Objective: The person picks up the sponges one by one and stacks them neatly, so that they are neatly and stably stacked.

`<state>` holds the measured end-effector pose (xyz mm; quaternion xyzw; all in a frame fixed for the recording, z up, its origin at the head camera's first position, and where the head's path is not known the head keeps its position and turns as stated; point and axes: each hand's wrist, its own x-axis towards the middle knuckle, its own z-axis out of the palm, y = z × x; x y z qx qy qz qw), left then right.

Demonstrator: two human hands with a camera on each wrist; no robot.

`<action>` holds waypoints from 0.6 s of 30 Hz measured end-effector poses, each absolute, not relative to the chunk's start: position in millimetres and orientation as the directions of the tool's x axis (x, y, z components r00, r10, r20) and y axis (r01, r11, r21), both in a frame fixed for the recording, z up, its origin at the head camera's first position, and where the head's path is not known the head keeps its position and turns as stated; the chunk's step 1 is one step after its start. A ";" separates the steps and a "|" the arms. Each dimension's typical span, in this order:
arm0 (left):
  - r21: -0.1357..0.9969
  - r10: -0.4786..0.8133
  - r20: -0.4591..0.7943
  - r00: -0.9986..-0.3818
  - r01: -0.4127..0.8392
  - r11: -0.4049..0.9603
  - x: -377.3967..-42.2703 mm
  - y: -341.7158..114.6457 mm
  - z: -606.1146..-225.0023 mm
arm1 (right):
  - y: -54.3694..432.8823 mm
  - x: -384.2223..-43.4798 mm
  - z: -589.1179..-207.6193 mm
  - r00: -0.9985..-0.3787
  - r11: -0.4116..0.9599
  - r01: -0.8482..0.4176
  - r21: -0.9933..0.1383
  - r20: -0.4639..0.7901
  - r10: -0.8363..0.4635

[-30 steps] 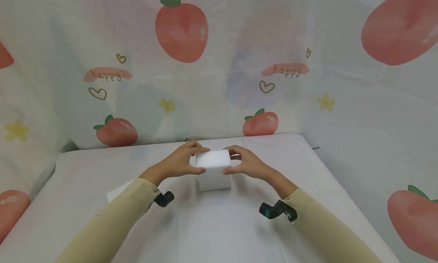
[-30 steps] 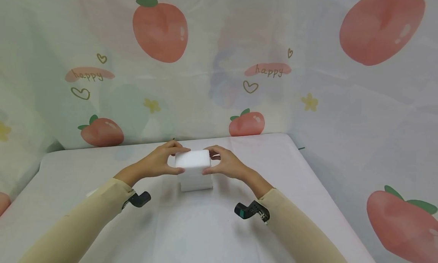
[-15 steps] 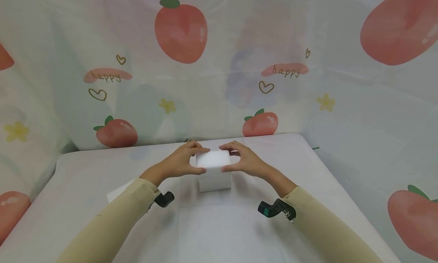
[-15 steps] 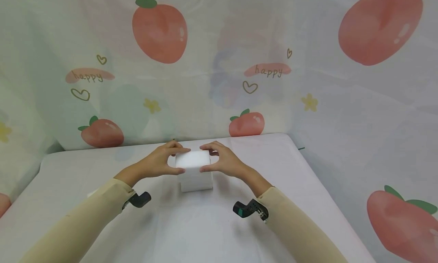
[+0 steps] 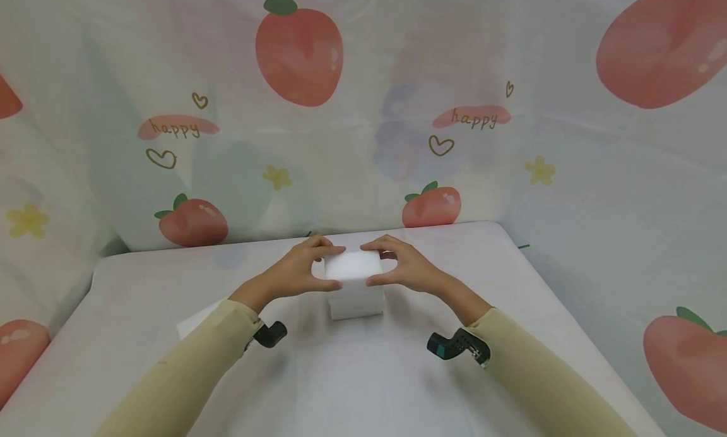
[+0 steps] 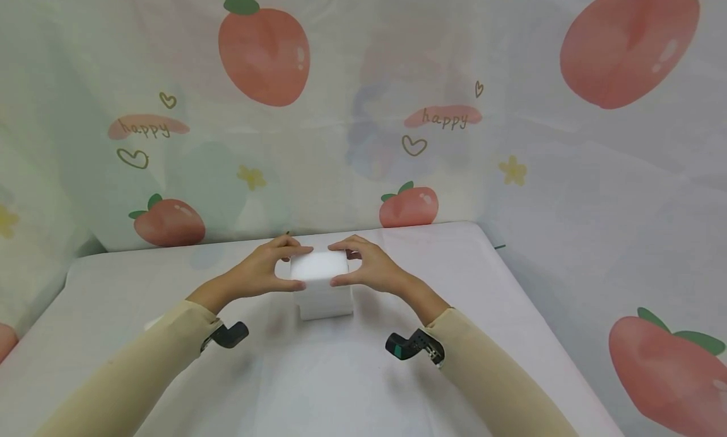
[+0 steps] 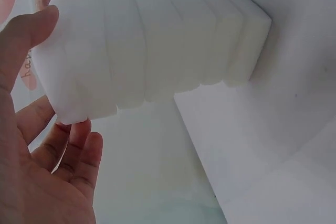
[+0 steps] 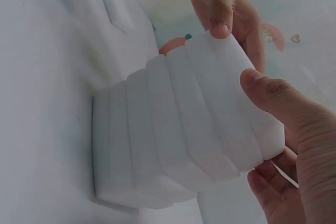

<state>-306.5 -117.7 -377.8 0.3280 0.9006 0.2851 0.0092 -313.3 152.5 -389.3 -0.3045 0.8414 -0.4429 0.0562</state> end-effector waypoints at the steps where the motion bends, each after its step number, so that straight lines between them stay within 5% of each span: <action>1: 0.521 0.593 0.174 -0.786 0.584 0.622 -306.1 -118.6 -378.0 | 152.3 -313.0 -388.7 -0.809 0.426 -0.462 -0.778 0.173 -0.562; 18: 0.552 0.506 0.224 -0.833 0.536 0.638 -295.6 -150.1 -378.5 | 152.2 -315.0 -391.6 -0.818 0.437 -0.456 -0.776 0.172 -0.549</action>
